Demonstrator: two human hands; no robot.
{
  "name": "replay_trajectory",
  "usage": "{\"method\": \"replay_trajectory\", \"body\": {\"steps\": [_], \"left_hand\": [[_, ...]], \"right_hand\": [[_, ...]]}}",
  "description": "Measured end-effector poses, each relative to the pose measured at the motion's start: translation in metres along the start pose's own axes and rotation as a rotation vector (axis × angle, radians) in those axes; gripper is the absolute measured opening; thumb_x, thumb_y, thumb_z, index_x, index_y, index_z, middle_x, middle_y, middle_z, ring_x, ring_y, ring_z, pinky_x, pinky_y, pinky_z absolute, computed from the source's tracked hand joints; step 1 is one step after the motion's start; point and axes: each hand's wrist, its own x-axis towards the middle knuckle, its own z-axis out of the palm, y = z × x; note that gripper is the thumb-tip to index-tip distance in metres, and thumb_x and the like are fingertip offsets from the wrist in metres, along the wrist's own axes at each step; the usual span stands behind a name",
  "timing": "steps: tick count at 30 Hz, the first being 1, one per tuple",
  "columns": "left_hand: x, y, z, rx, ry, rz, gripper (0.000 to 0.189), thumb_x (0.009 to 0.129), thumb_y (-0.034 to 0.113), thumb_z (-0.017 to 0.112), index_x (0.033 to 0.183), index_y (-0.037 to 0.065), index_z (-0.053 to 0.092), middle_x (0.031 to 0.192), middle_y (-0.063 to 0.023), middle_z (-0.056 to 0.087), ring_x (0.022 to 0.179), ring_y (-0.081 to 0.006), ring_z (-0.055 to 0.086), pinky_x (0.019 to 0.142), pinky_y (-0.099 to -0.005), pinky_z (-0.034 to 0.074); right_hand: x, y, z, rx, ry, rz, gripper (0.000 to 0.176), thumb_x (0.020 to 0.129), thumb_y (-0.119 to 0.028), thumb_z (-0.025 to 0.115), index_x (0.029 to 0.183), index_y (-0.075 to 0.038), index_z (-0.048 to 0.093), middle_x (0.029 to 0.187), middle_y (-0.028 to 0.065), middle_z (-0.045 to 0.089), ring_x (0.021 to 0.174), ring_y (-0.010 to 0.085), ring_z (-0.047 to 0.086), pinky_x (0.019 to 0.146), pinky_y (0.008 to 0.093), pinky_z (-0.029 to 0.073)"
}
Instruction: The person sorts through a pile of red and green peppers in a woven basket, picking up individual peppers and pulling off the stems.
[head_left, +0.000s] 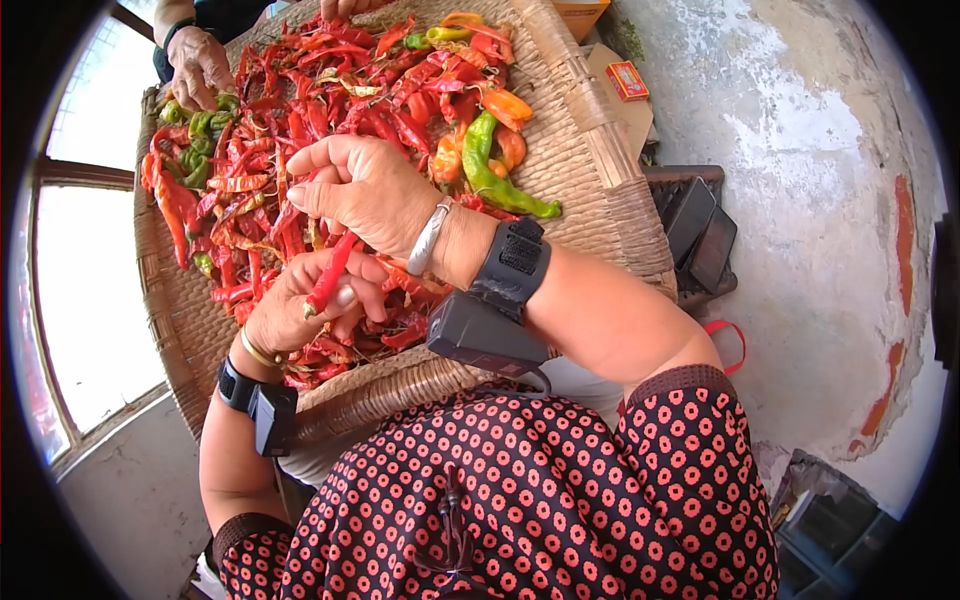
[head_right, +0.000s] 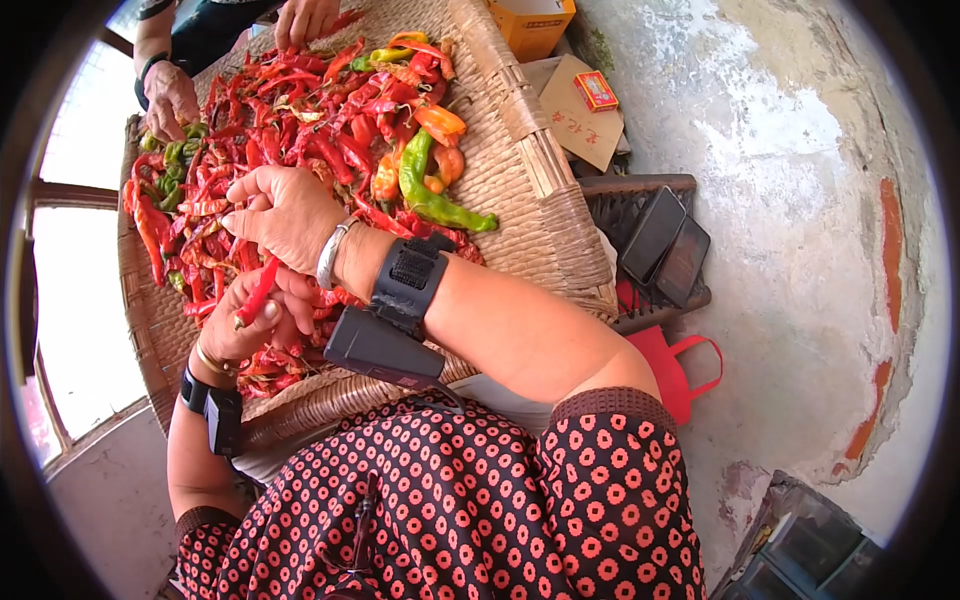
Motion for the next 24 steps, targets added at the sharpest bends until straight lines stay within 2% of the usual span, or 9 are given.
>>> {"method": "replay_trajectory", "body": {"steps": [4,7,12,14,16,19,20,22,24], "left_hand": [[0.003,-0.006,-0.004,-0.175,0.086,0.159,0.037,0.084,0.032,0.054,0.1,-0.001,0.053,0.076,-0.007,0.061,0.05,-0.007,0.046,0.047,-0.0177,0.037],[0.009,-0.011,-0.003,-0.166,0.435,0.2,0.021,0.087,0.022,0.05,0.097,0.003,0.056,0.072,-0.0029,0.059,0.052,-0.0051,0.046,0.048,-0.0165,0.037],[0.008,-0.01,-0.016,-0.263,0.594,0.244,0.013,0.086,0.014,0.052,0.096,0.007,0.057,0.071,-0.0009,0.059,0.054,-0.0048,0.047,0.048,-0.0163,0.036],[0.007,-0.006,-0.025,-0.381,0.718,0.322,0.012,0.087,0.013,0.05,0.095,0.006,0.057,0.072,-0.0019,0.059,0.055,-0.005,0.047,0.049,-0.0167,0.037],[0.006,0.008,-0.03,-0.504,0.675,0.535,0.026,0.089,0.016,0.046,0.111,0.003,0.051,0.094,-0.0056,0.059,0.059,-0.005,0.047,0.052,-0.0171,0.039],[0.001,0.023,-0.025,-0.526,0.655,0.497,0.033,0.089,0.016,0.045,0.119,0.002,0.046,0.103,-0.0061,0.058,0.061,-0.0057,0.048,0.056,-0.0181,0.041],[0.001,0.016,-0.029,-0.284,0.633,0.356,0.033,0.089,0.015,0.045,0.12,0.002,0.045,0.105,-0.0067,0.057,0.061,-0.006,0.048,0.057,-0.0188,0.043],[0.005,-0.004,-0.035,0.126,0.579,0.117,0.035,0.085,0.011,0.051,0.118,0.001,0.046,0.11,-0.0078,0.055,0.061,-0.0063,0.05,0.058,-0.0206,0.043],[0.009,-0.016,-0.035,0.814,0.531,0.113,0.035,0.081,0.003,0.053,0.115,-0.001,0.047,0.115,-0.0089,0.05,0.062,-0.0057,0.05,0.056,-0.0209,0.043]], "right_hand": [[0.0,0.001,0.001,-0.122,0.016,-0.013,0.023,0.079,-0.009,0.06,0.098,0.002,0.054,0.068,0.0,0.056,0.06,0.0047,0.052,0.054,0.0189,0.045],[-0.005,-0.007,0.001,-0.127,0.02,0.039,0.02,0.079,-0.008,0.06,0.095,0.003,0.055,0.068,0.002,0.057,0.062,0.0065,0.054,0.055,0.0215,0.046],[0.001,0.009,0.002,-0.224,0.044,-0.106,0.019,0.081,-0.013,0.059,0.094,0.001,0.056,0.072,0.0031,0.06,0.065,0.0061,0.054,0.06,0.0216,0.046],[0.007,0.016,0.001,-0.102,0.22,-0.237,0.024,0.079,-0.023,0.058,0.087,-0.001,0.059,0.072,0.0089,0.063,0.066,0.0163,0.061,0.061,0.028,0.048],[0.004,0.011,-0.006,-0.116,0.193,-0.146,0.027,0.079,-0.026,0.056,0.086,-0.001,0.059,0.071,0.0094,0.063,0.067,0.02,0.062,0.063,0.0319,0.048],[0.003,0.026,-0.011,-0.859,-0.018,-0.149,0.028,0.076,-0.026,0.059,0.092,-0.004,0.057,0.08,0.015,0.06,0.076,0.0295,0.058,0.069,0.0394,0.045],[0.001,0.037,-0.014,-0.859,-0.018,-0.15,0.028,0.076,-0.026,0.059,0.092,-0.004,0.057,0.08,0.015,0.06,0.076,0.0295,0.058,0.069,0.0394,0.045],[-0.007,0.048,-0.016,-1.354,-0.131,-0.284,0.027,0.073,-0.024,0.062,0.092,-0.006,0.055,0.08,0.0141,0.06,0.078,0.0286,0.058,0.072,0.0386,0.046],[-0.008,0.043,-0.02,-1.386,-0.216,-0.232,0.029,0.072,-0.022,0.063,0.093,-0.006,0.052,0.084,0.0149,0.06,0.08,0.0307,0.058,0.072,0.0398,0.046]]}}
